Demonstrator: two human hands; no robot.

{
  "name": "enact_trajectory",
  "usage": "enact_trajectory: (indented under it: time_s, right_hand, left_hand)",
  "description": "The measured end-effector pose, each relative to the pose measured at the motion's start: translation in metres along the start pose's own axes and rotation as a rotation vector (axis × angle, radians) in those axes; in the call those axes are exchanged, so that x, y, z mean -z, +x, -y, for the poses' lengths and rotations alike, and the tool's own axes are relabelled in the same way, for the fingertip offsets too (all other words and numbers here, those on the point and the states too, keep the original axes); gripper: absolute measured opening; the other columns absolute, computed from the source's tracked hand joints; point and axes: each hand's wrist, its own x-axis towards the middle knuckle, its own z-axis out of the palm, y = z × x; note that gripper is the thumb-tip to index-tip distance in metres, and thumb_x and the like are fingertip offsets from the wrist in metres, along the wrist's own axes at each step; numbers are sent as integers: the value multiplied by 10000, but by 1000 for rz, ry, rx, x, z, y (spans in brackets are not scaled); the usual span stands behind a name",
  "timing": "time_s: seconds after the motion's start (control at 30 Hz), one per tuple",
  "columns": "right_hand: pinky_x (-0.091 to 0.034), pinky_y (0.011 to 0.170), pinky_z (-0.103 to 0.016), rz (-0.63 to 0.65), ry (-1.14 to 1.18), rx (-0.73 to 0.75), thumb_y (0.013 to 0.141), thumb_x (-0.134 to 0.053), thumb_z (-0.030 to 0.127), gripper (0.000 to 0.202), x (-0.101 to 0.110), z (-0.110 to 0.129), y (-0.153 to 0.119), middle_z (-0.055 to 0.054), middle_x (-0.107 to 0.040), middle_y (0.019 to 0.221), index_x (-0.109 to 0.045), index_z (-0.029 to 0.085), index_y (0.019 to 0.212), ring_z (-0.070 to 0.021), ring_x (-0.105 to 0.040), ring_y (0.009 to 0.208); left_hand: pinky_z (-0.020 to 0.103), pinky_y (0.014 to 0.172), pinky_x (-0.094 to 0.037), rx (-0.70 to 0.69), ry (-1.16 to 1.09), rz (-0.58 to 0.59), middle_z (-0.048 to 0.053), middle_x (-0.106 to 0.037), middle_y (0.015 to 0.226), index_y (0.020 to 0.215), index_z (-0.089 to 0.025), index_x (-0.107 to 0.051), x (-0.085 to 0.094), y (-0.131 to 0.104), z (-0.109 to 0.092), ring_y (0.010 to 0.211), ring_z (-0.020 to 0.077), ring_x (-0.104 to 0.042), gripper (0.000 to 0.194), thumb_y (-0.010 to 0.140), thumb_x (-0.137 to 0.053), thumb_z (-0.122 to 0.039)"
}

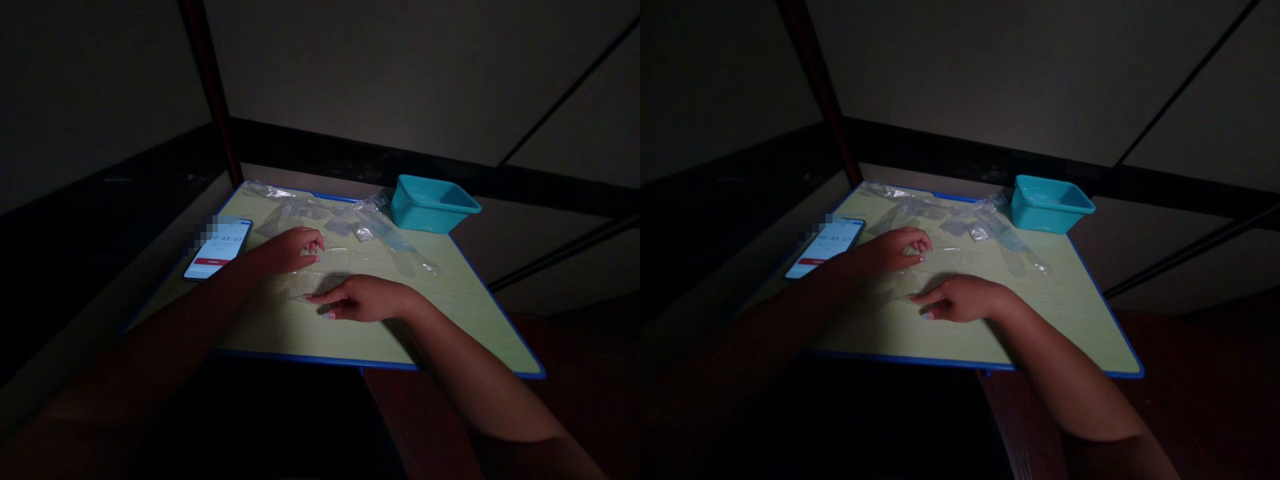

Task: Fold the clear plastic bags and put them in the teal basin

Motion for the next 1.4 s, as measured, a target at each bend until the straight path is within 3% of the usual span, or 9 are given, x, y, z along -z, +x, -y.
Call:
enact_trajectory:
  time_s: [0.07,0.13,0.3,0.43,0.8,1.1,1.23,1.3,1.4]
  right_hand:
    - [-410,721,-215,-2,-17,-16,851,-548,289,479,0,1,-1,-39,-698,934,-484,185,1314,-91,-555,672]
    - [-410,715,-216,2,-17,-30,842,-562,302,503,-1,2,-1,-39,-701,910,-473,183,1323,-96,-565,671]
    - [-411,720,-220,0,-14,-19,826,-581,309,524,-1,1,-2,-42,-708,885,-473,190,1325,-115,-597,699]
    - [-412,718,-222,-10,7,-6,834,-571,312,538,-1,4,-2,-33,-702,874,-449,183,1342,-104,-581,666]
    - [-395,672,-250,-56,-235,-20,856,-525,388,480,-7,17,-2,-66,-706,862,-495,237,1311,-146,-597,698]
    - [-401,767,-233,-75,-74,46,847,-546,274,431,-1,13,-4,-39,-660,1116,-527,256,1277,-123,-612,820]
    - [-408,649,-208,60,29,-56,852,-537,275,421,5,8,-11,-8,-700,798,-544,209,1267,-88,-563,573]
    - [-392,581,-196,145,108,-98,865,-518,277,446,8,5,-13,41,-606,578,-508,177,1300,-66,-486,447]
    - [-365,550,-187,74,203,-45,888,-471,270,368,12,0,-12,59,-505,533,-568,130,1215,-58,-443,451]
  left_hand:
    - [387,949,-339,16,175,-122,105,-568,1073,1031,-137,-575,0,0,0,1068,243,-461,302,790,-534,-315]
    - [462,1021,-245,71,317,-132,132,-491,1249,1162,-157,-539,-2,-1,0,1211,299,-356,474,790,-541,-450]
    - [611,1028,-66,185,462,74,142,-100,1520,1425,-248,-243,-13,-6,9,1371,386,-16,825,749,-492,-650]
    - [638,1009,-48,250,490,179,166,34,1521,1459,-240,-71,-22,-5,18,1367,397,79,954,723,-465,-702]
    - [643,1007,-48,266,468,197,184,57,1512,1459,-238,-34,-20,-4,18,1360,412,86,1023,687,-482,-737]
    - [635,1013,-53,173,423,246,169,60,1515,1459,-242,-34,-19,-5,9,1366,401,78,1030,680,-512,-715]
    - [614,1026,-59,186,406,227,166,58,1516,1460,-243,-45,-17,-5,10,1367,398,71,1024,680,-516,-711]
    - [601,1033,-71,178,396,233,167,55,1515,1460,-238,-47,-16,-5,10,1370,390,65,1020,684,-518,-704]
    - [602,1033,-96,177,383,276,174,37,1514,1460,-232,-54,-15,-4,9,1372,387,56,1037,670,-529,-706]
